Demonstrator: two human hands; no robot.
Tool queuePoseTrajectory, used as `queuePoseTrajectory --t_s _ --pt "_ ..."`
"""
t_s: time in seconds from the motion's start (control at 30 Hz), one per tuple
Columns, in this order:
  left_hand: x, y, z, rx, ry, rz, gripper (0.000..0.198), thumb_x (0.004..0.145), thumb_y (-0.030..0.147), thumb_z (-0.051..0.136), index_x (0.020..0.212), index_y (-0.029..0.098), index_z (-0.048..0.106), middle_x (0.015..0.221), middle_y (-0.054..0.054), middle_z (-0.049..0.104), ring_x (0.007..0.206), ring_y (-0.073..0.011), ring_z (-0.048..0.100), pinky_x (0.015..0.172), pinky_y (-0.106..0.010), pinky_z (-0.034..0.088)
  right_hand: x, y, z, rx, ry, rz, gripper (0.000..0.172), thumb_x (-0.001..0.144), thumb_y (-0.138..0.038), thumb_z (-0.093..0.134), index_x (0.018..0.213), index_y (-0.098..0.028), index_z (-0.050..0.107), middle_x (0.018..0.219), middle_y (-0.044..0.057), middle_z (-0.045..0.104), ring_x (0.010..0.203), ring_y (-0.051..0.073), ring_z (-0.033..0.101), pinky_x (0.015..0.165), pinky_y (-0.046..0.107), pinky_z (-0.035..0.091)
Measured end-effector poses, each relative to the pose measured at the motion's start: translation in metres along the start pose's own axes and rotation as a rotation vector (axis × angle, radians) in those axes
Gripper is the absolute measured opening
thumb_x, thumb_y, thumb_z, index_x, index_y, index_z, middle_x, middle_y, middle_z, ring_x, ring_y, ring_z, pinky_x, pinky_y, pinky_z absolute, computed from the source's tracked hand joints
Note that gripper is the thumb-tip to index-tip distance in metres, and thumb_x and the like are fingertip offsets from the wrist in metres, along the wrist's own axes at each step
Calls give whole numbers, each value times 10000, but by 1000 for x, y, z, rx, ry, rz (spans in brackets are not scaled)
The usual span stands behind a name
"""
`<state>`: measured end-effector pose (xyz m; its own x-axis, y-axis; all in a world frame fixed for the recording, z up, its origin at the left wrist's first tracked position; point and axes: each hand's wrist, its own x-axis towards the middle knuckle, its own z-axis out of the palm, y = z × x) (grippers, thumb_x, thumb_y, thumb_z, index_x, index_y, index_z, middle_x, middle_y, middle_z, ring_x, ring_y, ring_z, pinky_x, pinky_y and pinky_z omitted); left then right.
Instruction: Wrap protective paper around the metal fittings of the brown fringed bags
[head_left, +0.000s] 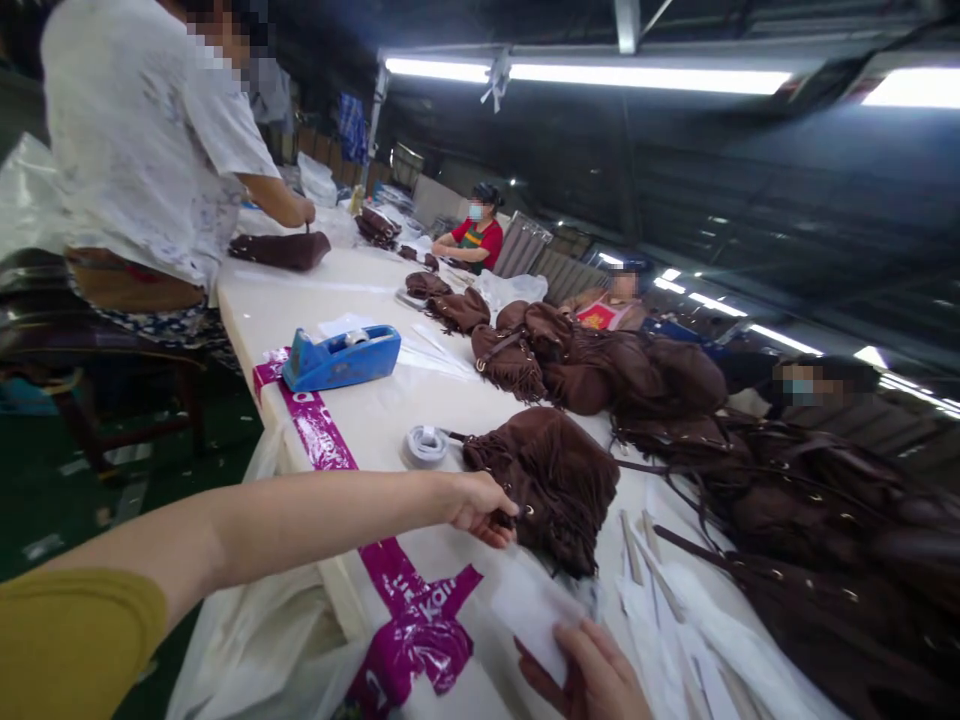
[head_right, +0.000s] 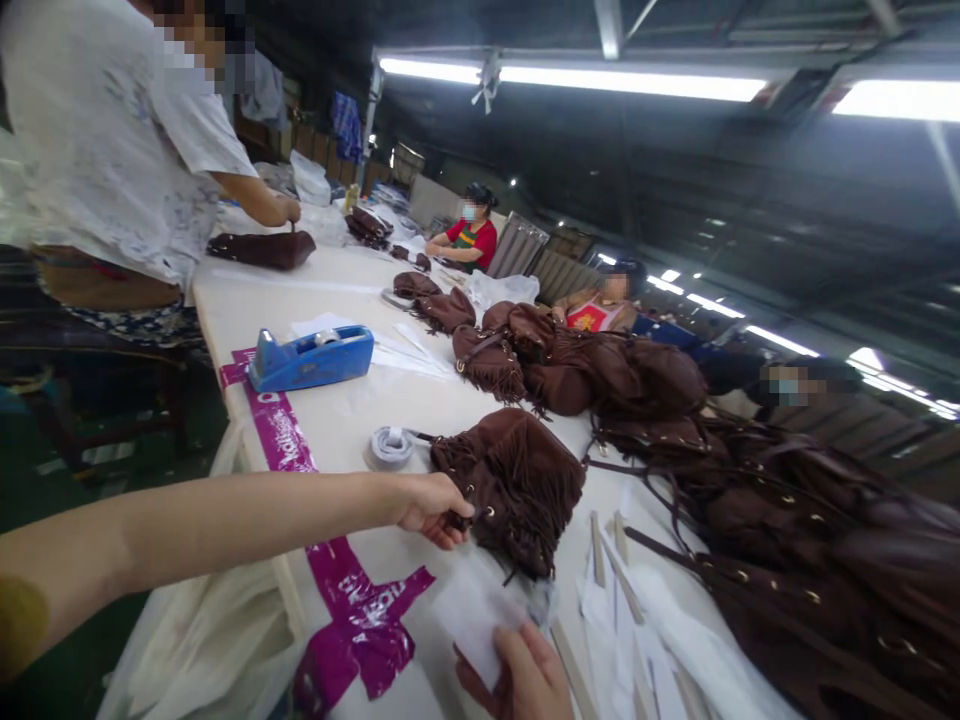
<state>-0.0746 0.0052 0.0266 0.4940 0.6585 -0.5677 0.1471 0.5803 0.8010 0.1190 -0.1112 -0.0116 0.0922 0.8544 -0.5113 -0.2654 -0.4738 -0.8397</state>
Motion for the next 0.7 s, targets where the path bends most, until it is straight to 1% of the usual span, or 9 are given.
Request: queuePoseTrajectory --t_s 0.07,0.13,0.23,0.33,0.4,0.5,0.6,0.7 --pt "0 7 1 54 9 -13 297 950 152 413 679 105 526 521 -8 563 407 -74 514 470 -181 472 8 -6 16 39 -19 -65 302 489 -240 820 713 -189 624 721 11 706 642 185 661 635 350 591" --pt "-3 13 2 115 37 -6 316 942 162 430 652 99 540 508 -11 567 397 -76 511 444 -175 450 15 -7 37 48 -64 -111 274 519 -238 783 732 -171 624 750 20 713 630 169 649 621 334 594" --pt "-11 16 1 200 85 16 317 926 182 471 631 98 550 501 -7 576 392 -72 511 432 -162 420 27 -9 65 82 -172 -121 224 578 -230 728 767 -155 634 766 35 719 671 179 666 620 312 585" --pt "-23 15 0 264 103 17 300 916 201 492 646 103 575 496 -4 581 397 -75 520 434 -156 413 40 -7 81 212 -265 -112 162 643 -236 706 767 -156 640 733 23 715 680 174 672 685 340 578" --pt "-28 10 0 302 111 9 293 910 189 481 644 109 575 494 -1 580 397 -79 523 432 -162 416 48 -3 85 330 -267 -97 115 681 -231 679 769 -164 648 729 17 720 668 164 671 718 355 572" --pt "-31 -2 0 366 138 9 278 885 173 477 621 120 547 513 5 583 391 -80 512 412 -171 395 54 7 82 449 -229 -59 94 707 -216 637 785 -171 663 773 23 739 678 166 678 758 378 569" --pt "-30 -13 0 455 170 39 259 855 188 478 609 132 535 538 8 588 411 -84 510 414 -182 378 54 12 76 443 -239 -56 117 704 -222 655 804 -164 671 812 32 745 695 174 684 783 396 567" --pt "-30 -17 1 604 227 95 254 820 242 495 586 152 534 502 14 553 448 -118 527 468 -222 422 48 10 75 412 -261 -102 187 685 -268 720 837 -169 676 860 37 743 793 200 687 786 409 568"
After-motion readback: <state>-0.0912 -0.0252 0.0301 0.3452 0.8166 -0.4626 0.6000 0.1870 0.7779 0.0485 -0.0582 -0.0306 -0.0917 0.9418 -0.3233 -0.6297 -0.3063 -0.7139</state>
